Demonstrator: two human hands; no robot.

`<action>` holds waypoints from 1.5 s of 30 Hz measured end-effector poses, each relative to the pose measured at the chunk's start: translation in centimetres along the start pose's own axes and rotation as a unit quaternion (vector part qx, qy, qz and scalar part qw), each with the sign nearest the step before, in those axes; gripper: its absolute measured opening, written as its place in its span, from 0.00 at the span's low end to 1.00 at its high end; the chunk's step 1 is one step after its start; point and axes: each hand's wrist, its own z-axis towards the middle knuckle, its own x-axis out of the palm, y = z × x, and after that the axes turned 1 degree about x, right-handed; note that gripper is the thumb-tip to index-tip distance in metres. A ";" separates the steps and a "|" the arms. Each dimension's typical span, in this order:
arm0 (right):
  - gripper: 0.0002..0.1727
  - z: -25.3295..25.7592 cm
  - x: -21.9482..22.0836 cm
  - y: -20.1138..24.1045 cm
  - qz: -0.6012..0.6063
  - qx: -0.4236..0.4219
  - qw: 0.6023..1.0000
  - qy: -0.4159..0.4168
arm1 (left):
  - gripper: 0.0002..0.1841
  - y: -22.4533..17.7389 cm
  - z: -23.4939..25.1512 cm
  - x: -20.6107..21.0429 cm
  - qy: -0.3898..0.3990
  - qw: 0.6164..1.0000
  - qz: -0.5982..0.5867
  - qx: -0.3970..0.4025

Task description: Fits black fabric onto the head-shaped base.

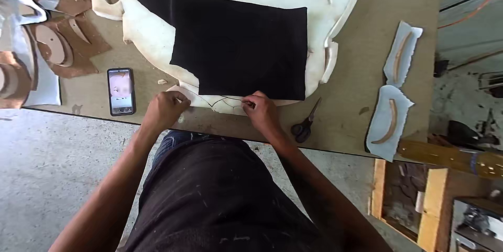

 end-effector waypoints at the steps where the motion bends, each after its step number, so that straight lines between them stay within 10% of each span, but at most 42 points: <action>1: 0.07 0.2 0.0 0.3 -0.005 -0.005 1.000 0.000 | 0.11 0.0 -0.8 0.0 0.016 1.000 -0.009 0.010; 7: 0.08 0.8 0.1 1.8 -0.059 -0.005 0.998 0.010 | 0.13 -0.5 -0.8 4.3 0.280 0.948 -0.020 0.150; 16: 0.04 2.6 0.3 2.2 -0.087 0.001 0.995 0.054 | 0.23 -3.0 1.4 13.4 0.379 0.888 -0.077 0.249; 30: 0.08 3.7 -3.0 0.6 -0.085 -0.081 0.986 0.117 | 0.15 -5.0 1.5 16.5 0.203 0.948 -0.158 0.189; 45: 0.06 5.1 -2.0 -0.8 -0.052 -0.133 0.979 0.145 | 0.12 -4.7 1.5 16.9 0.188 0.945 -0.188 0.189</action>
